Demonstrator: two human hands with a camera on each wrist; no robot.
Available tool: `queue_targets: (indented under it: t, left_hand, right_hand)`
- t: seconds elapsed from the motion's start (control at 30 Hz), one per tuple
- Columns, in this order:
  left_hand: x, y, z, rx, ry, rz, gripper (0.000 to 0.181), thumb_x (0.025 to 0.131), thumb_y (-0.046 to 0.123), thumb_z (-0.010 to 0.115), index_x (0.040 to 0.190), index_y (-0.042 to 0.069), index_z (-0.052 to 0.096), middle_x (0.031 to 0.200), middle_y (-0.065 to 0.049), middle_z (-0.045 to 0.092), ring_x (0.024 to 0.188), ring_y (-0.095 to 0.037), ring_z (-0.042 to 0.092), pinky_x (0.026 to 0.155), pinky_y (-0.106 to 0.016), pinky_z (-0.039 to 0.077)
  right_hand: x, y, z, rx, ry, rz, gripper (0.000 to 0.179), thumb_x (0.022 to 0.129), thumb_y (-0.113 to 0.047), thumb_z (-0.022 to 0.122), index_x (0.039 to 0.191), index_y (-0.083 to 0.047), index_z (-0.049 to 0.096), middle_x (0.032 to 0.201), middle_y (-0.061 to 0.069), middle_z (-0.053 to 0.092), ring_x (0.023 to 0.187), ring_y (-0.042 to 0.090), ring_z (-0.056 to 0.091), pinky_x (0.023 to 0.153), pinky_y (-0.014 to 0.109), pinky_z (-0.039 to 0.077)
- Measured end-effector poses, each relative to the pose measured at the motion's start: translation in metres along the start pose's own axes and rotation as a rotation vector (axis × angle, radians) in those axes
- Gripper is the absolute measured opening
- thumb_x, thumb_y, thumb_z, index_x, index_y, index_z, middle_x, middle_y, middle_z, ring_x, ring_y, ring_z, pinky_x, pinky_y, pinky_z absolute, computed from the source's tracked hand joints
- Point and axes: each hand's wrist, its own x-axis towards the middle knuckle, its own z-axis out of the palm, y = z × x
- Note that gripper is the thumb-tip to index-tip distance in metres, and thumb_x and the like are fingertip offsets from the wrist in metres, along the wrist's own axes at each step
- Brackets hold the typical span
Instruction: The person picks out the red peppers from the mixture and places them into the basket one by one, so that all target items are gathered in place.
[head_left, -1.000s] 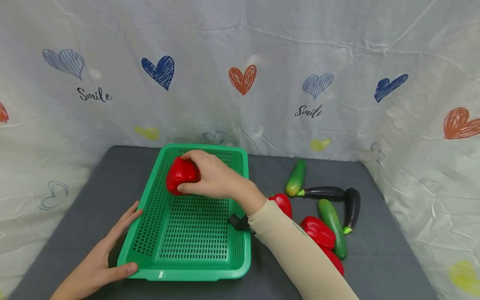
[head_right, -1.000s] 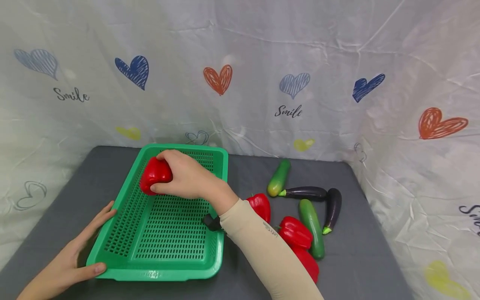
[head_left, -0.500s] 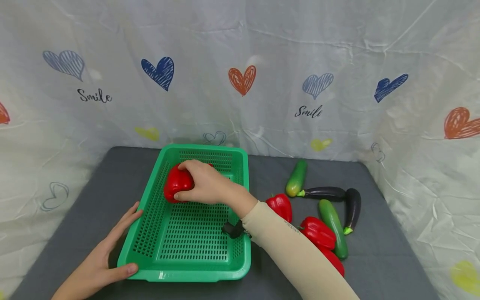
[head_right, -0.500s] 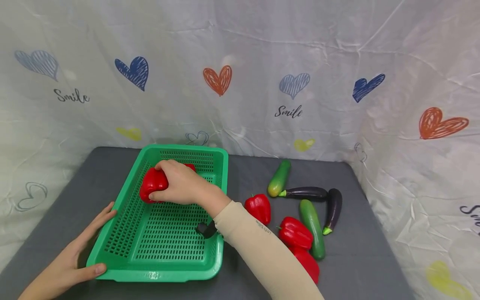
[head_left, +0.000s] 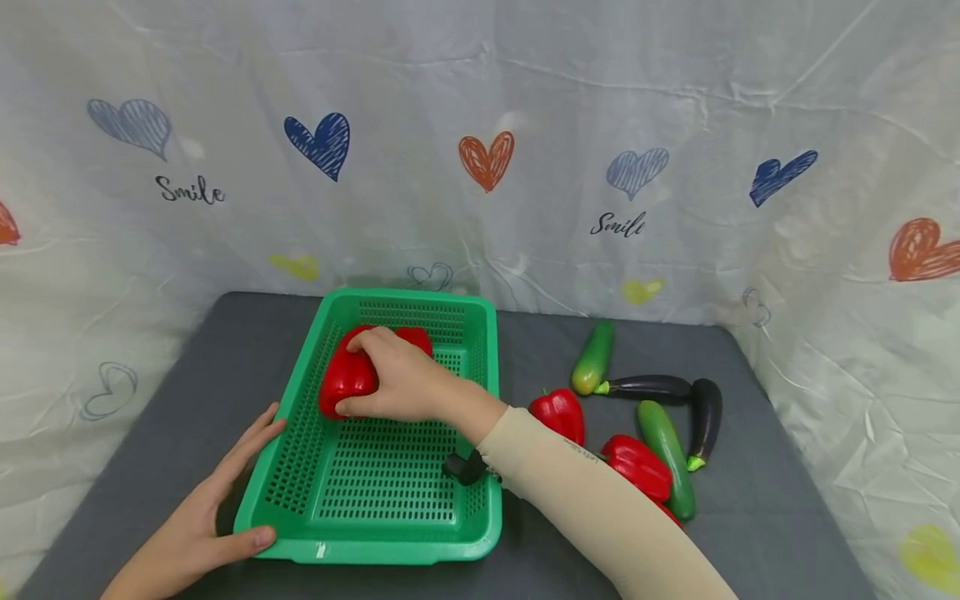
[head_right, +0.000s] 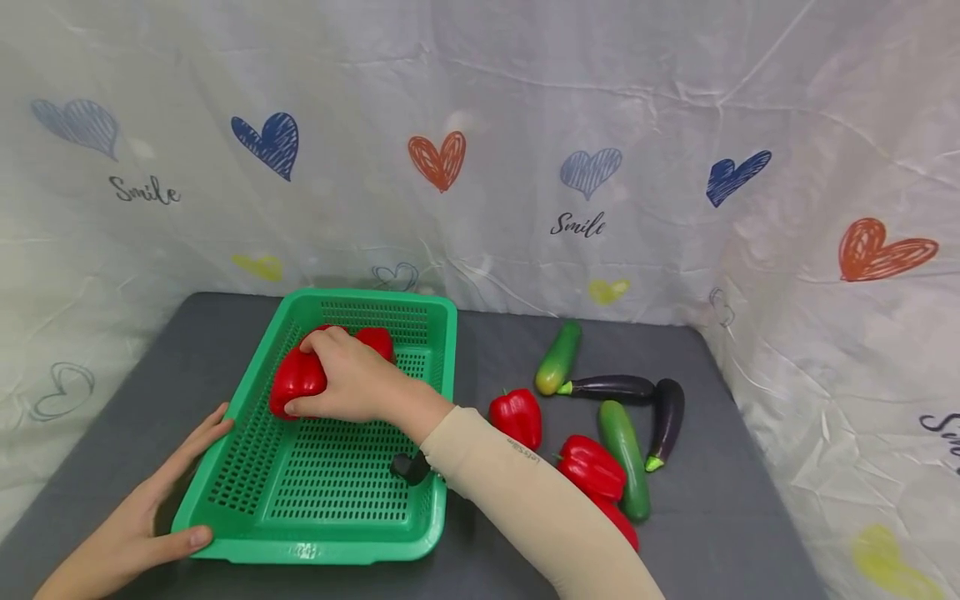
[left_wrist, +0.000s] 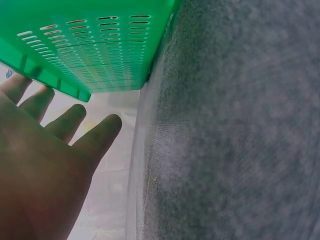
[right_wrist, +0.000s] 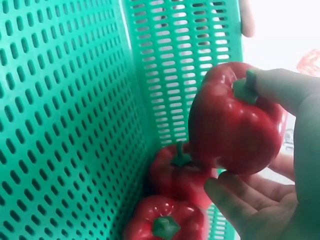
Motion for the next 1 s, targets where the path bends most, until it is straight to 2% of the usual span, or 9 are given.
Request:
queue_targets:
  t: [0.3,0.5,0.73,1.0]
  left_hand:
    - [0.000,0.003,0.001,0.016,0.006,0.006,0.105,0.089,0.000,0.078,0.176,0.019,0.022,0.184,-0.009,0.005,0.164,-0.006,0.009,0.106,-0.009,0.024]
    - [0.001,0.003,0.001,0.037,0.013,0.008,0.106,0.088,0.002,0.079,0.176,0.020,0.023,0.184,-0.008,0.007,0.164,-0.007,0.010,0.106,-0.009,0.023]
    - [0.002,0.002,0.001,0.029,0.008,0.010,0.106,0.089,0.001,0.079,0.176,0.020,0.022,0.184,-0.008,0.006,0.164,-0.006,0.010,0.106,-0.009,0.023]
    - [0.002,0.001,0.002,0.028,0.011,0.021,0.106,0.088,0.000,0.078,0.176,0.018,0.022,0.184,-0.009,0.007,0.164,-0.005,0.009,0.107,-0.008,0.021]
  right_hand:
    - [0.001,-0.001,0.015,-0.025,-0.039,0.048,0.074,0.092,-0.053,0.084,0.147,-0.013,0.055,0.139,-0.005,0.057,0.119,0.006,0.054,0.088,0.023,0.055]
    - [0.003,0.002,0.021,-0.036,0.002,0.069,0.076,0.090,-0.052,0.086,0.147,-0.013,0.055,0.139,-0.003,0.057,0.119,0.007,0.054,0.085,0.023,0.056]
    - [0.004,0.003,0.026,-0.125,0.016,0.044,0.075,0.091,-0.054,0.085,0.146,-0.014,0.055,0.142,-0.002,0.055,0.125,0.008,0.051,0.091,0.025,0.056]
    - [0.004,0.001,0.031,-0.244,0.026,-0.017,0.074,0.090,-0.056,0.085,0.144,-0.015,0.056,0.139,-0.001,0.055,0.121,0.008,0.052,0.092,0.024,0.056]
